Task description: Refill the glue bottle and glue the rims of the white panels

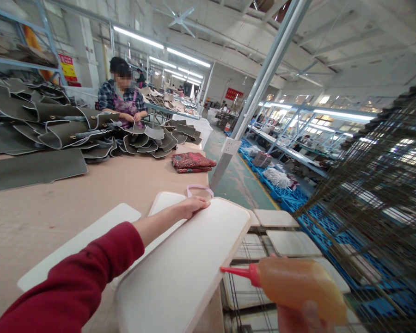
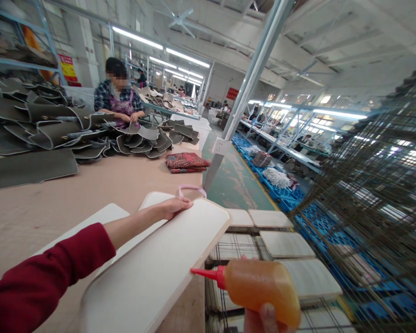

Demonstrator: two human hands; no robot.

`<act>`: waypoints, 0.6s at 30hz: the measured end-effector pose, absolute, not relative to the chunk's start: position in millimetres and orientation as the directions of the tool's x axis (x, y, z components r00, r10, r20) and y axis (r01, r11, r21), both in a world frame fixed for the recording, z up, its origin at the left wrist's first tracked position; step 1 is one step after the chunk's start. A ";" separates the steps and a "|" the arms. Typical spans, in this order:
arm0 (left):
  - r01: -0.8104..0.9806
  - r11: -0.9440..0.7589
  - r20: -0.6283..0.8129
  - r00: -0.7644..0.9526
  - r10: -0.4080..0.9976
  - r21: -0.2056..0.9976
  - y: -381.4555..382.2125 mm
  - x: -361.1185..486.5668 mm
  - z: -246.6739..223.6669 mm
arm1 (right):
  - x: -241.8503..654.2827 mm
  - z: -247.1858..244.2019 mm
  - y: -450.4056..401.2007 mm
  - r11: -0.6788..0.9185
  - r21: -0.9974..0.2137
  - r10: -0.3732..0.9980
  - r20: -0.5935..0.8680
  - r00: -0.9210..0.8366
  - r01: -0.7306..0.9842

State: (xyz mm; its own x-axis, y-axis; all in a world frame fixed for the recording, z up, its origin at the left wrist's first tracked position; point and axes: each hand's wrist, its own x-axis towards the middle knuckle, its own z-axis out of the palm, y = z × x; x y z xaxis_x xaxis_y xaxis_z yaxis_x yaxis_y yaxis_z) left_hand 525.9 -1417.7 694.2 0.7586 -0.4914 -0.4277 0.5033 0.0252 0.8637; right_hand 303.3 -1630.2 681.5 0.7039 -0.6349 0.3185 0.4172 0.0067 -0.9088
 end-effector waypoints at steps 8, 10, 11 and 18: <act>0.506 0.029 -0.432 0.764 -0.478 0.862 -1416.1 532.1 690.9 | 300.1 679.4 -1623.1 0.064 -0.916 -0.653 0.263 0.711 0.397; 0.505 0.034 -0.430 0.766 -0.477 0.862 -1415.6 534.4 690.1 | 299.6 677.8 -1623.0 0.037 -0.916 -0.657 0.279 0.700 0.399; 0.506 0.037 -0.430 0.767 -0.477 0.862 -1415.4 535.6 689.6 | 299.6 677.5 -1622.7 0.047 -0.916 -0.662 0.270 0.699 0.399; 0.500 0.074 -0.418 0.787 -0.454 0.863 -1415.0 544.1 685.7 | 300.6 676.9 -1618.6 0.137 -0.923 -0.665 0.183 0.724 0.359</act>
State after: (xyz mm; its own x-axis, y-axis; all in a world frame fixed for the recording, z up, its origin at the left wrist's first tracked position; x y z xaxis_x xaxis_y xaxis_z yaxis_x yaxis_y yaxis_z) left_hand 544.1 -1415.0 685.7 0.7869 -0.4542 -0.4178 0.5005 0.0736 0.8626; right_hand 300.6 -1618.6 676.9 0.7241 -0.6649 0.1831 0.3594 0.1372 -0.9230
